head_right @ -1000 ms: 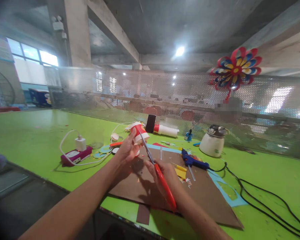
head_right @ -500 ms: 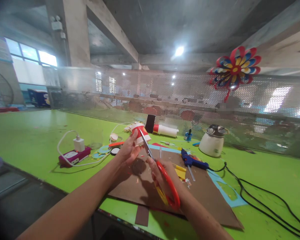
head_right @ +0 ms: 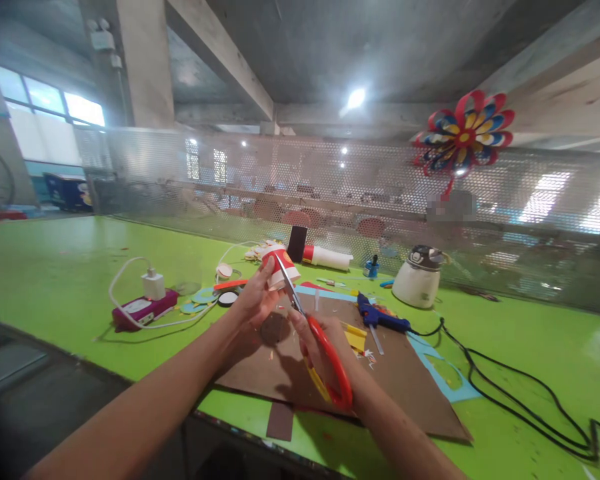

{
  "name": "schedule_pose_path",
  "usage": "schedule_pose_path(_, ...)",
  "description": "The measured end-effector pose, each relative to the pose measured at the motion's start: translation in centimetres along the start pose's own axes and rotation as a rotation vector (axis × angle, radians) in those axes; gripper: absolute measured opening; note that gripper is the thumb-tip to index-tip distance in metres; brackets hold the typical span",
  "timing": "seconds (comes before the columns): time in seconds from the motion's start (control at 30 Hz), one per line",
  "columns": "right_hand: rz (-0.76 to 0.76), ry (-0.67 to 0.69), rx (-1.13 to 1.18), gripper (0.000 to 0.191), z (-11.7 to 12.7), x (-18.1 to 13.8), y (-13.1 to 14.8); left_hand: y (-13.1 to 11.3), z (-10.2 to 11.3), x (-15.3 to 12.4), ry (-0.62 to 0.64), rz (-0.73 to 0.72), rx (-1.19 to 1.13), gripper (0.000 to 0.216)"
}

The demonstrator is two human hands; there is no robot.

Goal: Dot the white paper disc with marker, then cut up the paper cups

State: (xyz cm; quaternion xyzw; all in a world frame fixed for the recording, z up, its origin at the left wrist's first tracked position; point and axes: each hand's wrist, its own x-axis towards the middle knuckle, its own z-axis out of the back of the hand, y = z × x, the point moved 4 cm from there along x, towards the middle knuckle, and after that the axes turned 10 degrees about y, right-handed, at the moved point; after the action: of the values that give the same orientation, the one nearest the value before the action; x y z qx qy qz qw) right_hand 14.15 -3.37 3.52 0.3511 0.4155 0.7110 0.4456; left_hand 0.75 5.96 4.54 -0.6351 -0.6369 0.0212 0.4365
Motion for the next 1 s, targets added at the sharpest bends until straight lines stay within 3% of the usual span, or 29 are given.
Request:
schedule_pose_path(0.23,0.066,-0.009,-0.035,0.053,0.1,0.3,-0.7,-0.2,-0.4,-0.2,-0.009,-0.012,0.007,0.048)
schedule_pose_path(0.57,0.044,-0.025,-0.056,0.054,0.3,-0.2,-0.1,-0.3,-0.6,-0.3,-0.009,-0.007,0.035,0.044)
schedule_pose_path(0.73,0.048,-0.028,-0.095,0.056,0.3,-0.4,0.2,-0.1,-0.6,-0.4,0.021,0.042,0.05,0.047)
schedule_pose_path(1.0,0.012,-0.018,-0.158,0.056,0.2,-0.6,-0.1,-0.2,0.9,-0.4,-0.091,0.188,-0.042,0.05)
